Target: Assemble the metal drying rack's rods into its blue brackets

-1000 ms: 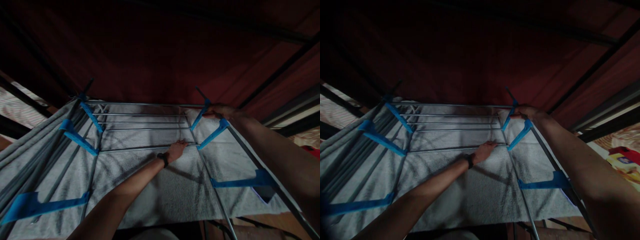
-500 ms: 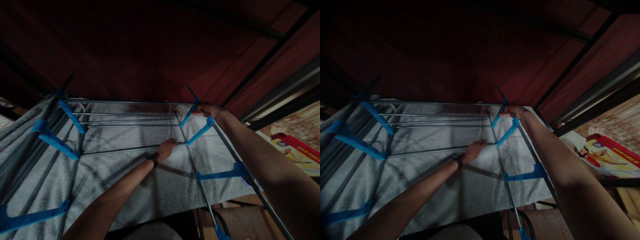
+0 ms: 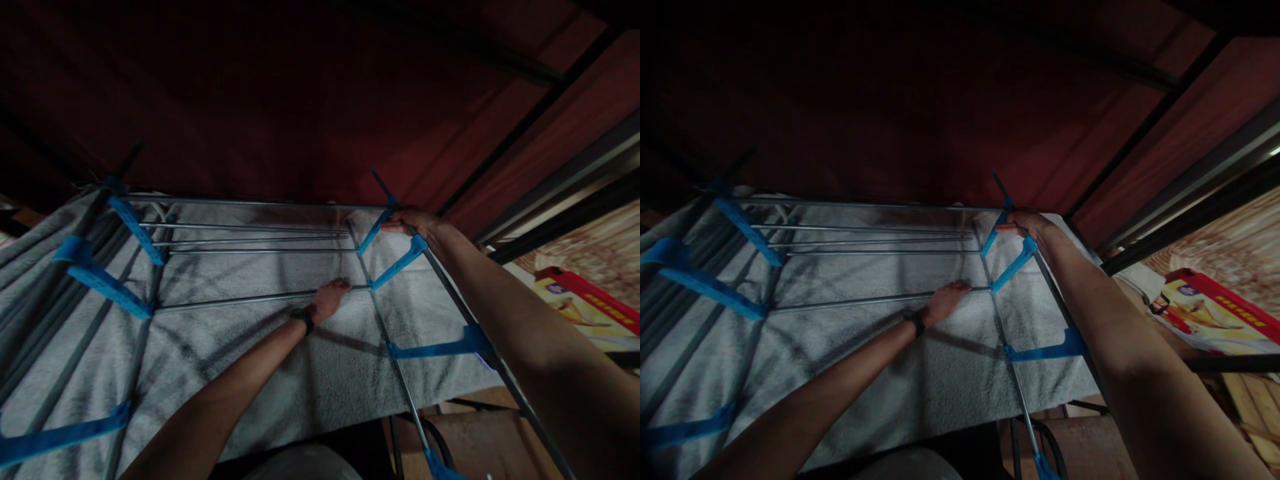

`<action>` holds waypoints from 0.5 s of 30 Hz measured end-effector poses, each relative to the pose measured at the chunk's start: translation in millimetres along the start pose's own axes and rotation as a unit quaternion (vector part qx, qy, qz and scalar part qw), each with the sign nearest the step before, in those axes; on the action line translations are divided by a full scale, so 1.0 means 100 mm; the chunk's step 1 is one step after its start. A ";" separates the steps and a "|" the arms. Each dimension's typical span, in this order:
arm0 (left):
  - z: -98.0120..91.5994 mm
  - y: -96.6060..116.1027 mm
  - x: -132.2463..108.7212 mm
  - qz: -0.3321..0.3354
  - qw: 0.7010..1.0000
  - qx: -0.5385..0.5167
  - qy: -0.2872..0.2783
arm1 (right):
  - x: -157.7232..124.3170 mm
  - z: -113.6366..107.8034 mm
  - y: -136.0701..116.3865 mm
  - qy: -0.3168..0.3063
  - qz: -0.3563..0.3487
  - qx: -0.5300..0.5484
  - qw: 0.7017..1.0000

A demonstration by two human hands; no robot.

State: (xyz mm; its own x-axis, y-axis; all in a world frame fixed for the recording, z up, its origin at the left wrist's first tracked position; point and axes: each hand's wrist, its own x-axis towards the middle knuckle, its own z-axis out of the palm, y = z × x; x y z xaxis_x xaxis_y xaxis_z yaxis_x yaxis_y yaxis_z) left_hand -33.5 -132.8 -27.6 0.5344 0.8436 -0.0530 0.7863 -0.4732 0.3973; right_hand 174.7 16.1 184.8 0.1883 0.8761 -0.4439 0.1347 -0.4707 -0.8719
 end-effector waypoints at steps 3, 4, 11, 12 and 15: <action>-0.05 0.03 0.01 -0.011 1.000 0.000 -0.022 | -0.04 0.05 -0.01 0.003 0.000 0.004 1.000; -0.06 0.03 0.02 -0.016 0.999 0.000 -0.029 | -0.05 0.07 -0.01 0.004 -0.001 0.004 1.000; -0.08 0.02 0.09 -0.018 0.999 -0.024 -0.045 | -0.08 0.13 -0.01 0.002 -0.012 -0.002 1.000; -0.07 0.02 0.10 -0.014 0.998 -0.028 -0.045 | -0.07 0.13 -0.01 0.002 -0.012 -0.001 1.000; -0.05 0.01 0.10 0.000 0.999 -0.025 -0.044 | -0.07 0.12 -0.01 -0.006 -0.011 0.000 1.000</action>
State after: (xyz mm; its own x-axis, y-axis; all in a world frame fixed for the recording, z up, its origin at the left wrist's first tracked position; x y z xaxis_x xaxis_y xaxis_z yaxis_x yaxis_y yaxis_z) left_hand -29.2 -123.6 -23.2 0.5606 0.8175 -0.1320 0.7715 -0.4577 0.4420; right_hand 161.8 11.9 185.8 0.1734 0.8874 -0.4272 0.1393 -0.4515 -0.8813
